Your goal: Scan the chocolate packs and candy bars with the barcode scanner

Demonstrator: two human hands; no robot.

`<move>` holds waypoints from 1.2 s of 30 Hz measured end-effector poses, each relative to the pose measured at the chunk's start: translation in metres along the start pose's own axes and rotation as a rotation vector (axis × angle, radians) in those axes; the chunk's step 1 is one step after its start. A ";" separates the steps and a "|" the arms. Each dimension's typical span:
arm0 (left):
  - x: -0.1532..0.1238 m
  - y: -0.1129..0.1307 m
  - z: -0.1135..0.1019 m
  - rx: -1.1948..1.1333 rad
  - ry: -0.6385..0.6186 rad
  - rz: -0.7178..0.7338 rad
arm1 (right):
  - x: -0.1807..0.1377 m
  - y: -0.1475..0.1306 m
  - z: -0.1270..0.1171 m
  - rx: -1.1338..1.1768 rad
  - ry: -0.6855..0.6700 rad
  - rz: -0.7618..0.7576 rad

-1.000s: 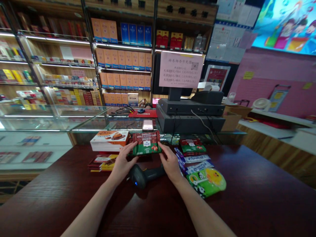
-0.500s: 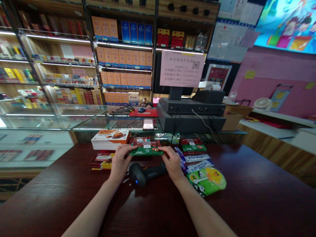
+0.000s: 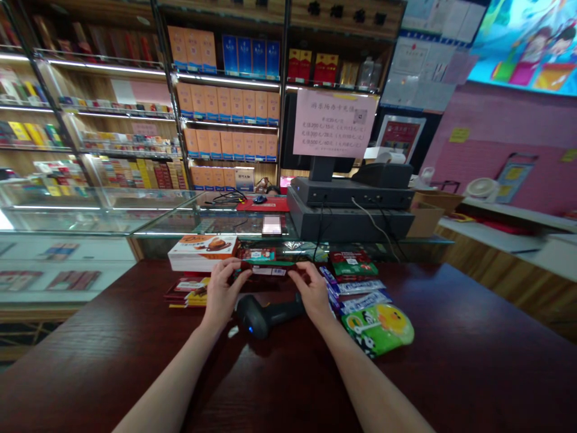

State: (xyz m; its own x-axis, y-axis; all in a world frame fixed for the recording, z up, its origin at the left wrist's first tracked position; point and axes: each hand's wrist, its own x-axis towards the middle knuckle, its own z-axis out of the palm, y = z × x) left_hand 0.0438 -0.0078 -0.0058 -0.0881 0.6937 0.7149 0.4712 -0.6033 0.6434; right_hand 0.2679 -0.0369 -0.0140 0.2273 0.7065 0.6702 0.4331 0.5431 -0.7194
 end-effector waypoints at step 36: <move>0.002 0.001 0.000 0.009 -0.003 -0.212 | -0.006 -0.006 0.006 0.016 -0.249 -0.093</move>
State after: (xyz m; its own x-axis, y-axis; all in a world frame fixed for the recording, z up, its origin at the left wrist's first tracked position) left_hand 0.0442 -0.0073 -0.0036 -0.1831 0.8061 0.5628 0.4499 -0.4403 0.7770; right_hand 0.2591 -0.0420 -0.0151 -0.0351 0.7422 0.6692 0.4277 0.6164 -0.6612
